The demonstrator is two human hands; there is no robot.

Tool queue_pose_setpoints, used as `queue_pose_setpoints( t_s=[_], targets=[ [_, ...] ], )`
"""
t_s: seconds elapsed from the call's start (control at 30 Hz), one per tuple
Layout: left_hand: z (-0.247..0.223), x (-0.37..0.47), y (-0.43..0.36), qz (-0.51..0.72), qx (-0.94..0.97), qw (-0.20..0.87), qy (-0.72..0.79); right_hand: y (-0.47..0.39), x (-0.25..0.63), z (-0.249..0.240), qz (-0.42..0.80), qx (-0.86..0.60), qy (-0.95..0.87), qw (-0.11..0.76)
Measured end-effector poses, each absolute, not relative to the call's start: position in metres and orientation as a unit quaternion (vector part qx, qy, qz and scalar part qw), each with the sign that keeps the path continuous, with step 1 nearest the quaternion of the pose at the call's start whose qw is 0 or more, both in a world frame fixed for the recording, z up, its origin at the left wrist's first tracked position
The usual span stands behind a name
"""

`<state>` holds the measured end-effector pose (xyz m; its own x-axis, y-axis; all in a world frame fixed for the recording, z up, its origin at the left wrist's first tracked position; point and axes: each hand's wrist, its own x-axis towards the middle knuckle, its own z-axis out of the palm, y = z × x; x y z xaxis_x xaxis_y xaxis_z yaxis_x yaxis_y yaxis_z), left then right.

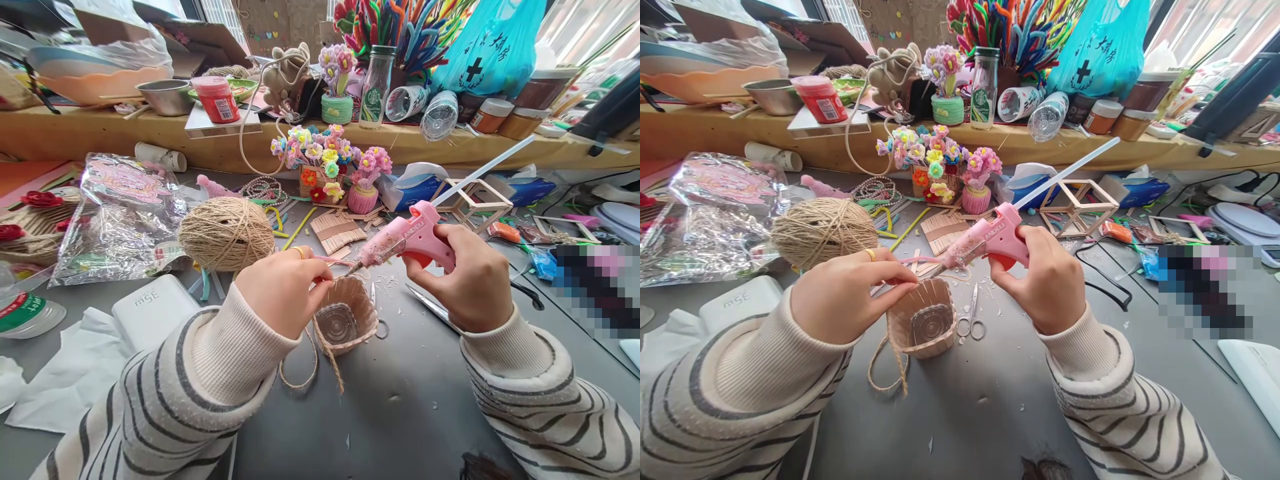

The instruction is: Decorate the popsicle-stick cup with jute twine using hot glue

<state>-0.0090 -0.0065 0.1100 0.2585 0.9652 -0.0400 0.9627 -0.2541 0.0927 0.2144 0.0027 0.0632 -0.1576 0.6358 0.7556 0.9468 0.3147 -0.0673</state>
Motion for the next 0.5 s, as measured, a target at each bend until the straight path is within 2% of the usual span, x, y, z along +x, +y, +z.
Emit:
queue_pose_setpoints(
  t_s=[0.5],
  targets=[
    [0.1112, -0.0095, -0.0068, 0.015, 0.795, 0.056, 0.604, 0.0009, 0.2131, 0.0661, -0.230, -0.530, -0.739, 0.346]
  ],
)
